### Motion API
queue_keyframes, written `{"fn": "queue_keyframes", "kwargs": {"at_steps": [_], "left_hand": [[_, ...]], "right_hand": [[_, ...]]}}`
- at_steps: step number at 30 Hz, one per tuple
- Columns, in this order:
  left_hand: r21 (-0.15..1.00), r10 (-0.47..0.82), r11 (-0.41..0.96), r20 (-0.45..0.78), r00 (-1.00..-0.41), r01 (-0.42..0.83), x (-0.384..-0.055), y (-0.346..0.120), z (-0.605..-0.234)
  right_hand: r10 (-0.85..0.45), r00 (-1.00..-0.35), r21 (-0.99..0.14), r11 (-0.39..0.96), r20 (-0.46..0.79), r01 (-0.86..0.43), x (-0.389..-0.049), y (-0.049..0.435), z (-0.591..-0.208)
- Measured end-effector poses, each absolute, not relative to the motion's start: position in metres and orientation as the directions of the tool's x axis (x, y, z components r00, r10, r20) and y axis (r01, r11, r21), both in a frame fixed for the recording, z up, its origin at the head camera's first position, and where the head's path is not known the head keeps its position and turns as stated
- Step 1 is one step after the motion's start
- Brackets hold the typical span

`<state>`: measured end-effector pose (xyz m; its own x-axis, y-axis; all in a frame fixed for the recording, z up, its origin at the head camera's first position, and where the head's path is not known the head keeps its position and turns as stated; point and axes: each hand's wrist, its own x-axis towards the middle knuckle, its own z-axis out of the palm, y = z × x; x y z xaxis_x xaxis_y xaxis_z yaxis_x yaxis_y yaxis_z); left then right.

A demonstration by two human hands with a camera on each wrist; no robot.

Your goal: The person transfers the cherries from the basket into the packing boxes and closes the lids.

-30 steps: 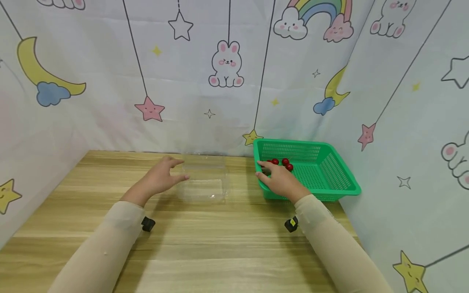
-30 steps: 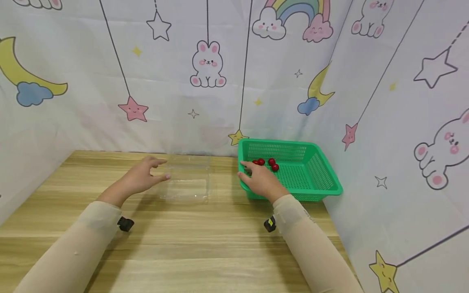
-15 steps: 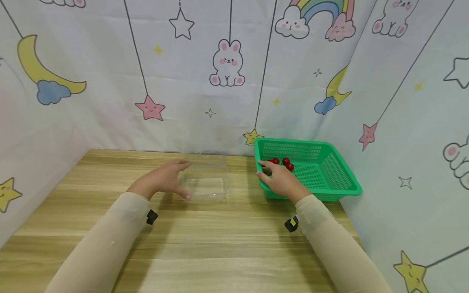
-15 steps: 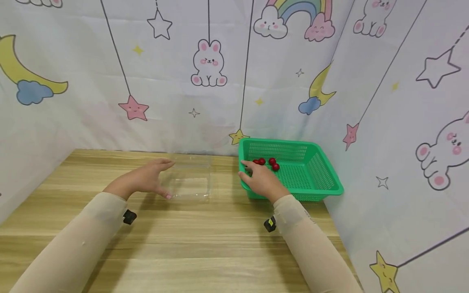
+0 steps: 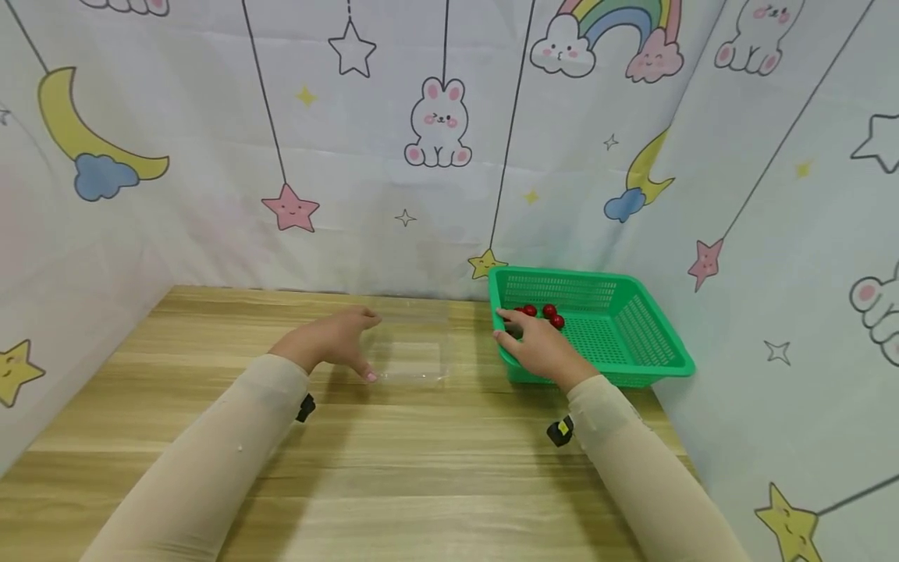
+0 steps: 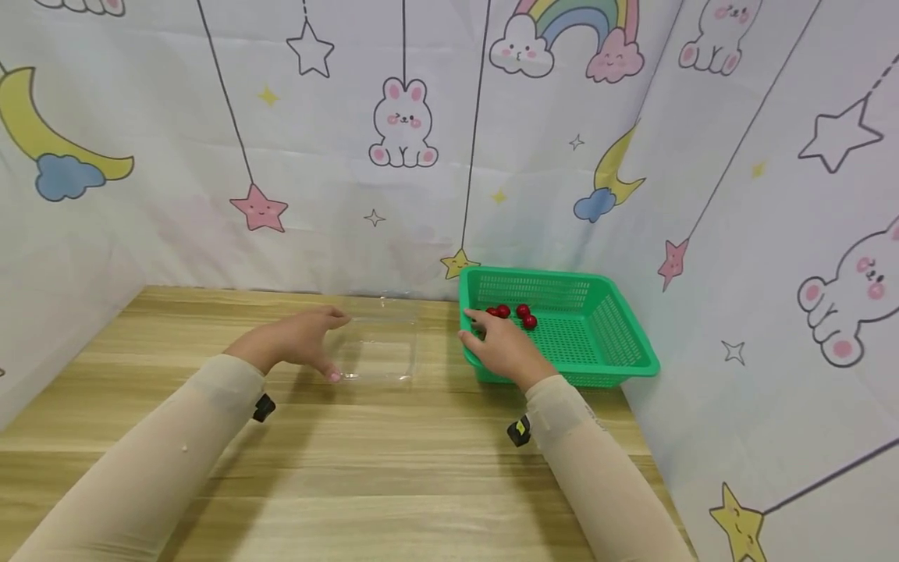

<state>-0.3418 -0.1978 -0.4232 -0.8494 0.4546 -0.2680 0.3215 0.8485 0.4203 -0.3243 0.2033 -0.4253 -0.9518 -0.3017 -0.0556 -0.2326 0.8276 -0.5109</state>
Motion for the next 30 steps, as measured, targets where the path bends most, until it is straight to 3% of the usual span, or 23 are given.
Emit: {"fn": "queue_keyframes", "kwargs": {"at_steps": [8,20,30], "left_hand": [[0.415,0.430,0.864,-0.310,-0.848,0.286,-0.343,-0.191,-0.421],[0.361,0.391,0.893,-0.331,-0.859,0.268,-0.341,-0.182,-0.412],[0.344,0.420,0.886,-0.309,-0.853,0.311,-0.343,-0.179,-0.412]], "right_hand": [[-0.348,-0.933,-0.502,0.826,-0.095,-0.257,-0.330,0.207,-0.416],[-0.323,-0.915,-0.362,0.905,-0.243,-0.223,-0.377,0.247,-0.348],[-0.280,-0.887,-0.245,0.949,-0.368,-0.198,-0.424,0.270,-0.355]]}}
